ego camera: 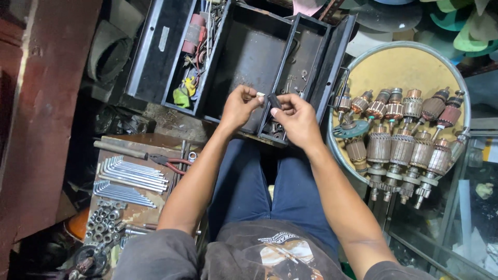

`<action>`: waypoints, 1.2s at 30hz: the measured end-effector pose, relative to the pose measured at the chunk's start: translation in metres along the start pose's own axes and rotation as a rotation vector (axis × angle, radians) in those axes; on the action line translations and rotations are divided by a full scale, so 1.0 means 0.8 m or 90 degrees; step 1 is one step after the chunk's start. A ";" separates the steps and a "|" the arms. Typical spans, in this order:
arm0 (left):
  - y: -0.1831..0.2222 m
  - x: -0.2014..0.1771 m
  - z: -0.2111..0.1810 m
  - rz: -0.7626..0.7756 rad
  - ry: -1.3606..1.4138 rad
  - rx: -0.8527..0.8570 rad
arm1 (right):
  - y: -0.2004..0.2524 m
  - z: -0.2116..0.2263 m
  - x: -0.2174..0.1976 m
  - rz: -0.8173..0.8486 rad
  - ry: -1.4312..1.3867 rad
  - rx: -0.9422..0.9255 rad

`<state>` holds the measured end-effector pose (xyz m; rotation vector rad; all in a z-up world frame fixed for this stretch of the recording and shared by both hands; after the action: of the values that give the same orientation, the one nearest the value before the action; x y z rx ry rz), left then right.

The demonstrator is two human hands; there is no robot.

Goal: Searching through a toolbox and inspecting small electrical motor components

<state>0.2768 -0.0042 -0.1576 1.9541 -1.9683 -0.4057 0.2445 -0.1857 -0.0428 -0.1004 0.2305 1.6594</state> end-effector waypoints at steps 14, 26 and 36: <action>0.266 -0.005 -0.110 0.002 0.300 0.108 | 0.123 0.084 0.028 0.052 -0.260 -0.035; 0.337 -0.021 -0.112 0.016 0.252 0.185 | 0.178 0.101 0.048 0.063 -0.254 -0.073; 0.349 -0.039 -0.090 -0.006 0.251 0.200 | 0.196 0.104 0.069 0.092 -0.234 -0.071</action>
<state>0.0556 0.0333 0.0256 2.0296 -1.8434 0.2883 0.0891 -0.1282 0.0414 0.1401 -0.1361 1.8003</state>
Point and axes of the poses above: each hand's wrist, its own y-axis away from the middle knuckle, its own x-axis out of the palm, z = x × y, the point moved 9 cm from there along -y, towards the middle knuckle, and after that the axes turned 7 degrees about -x, right-handed, at the moved point
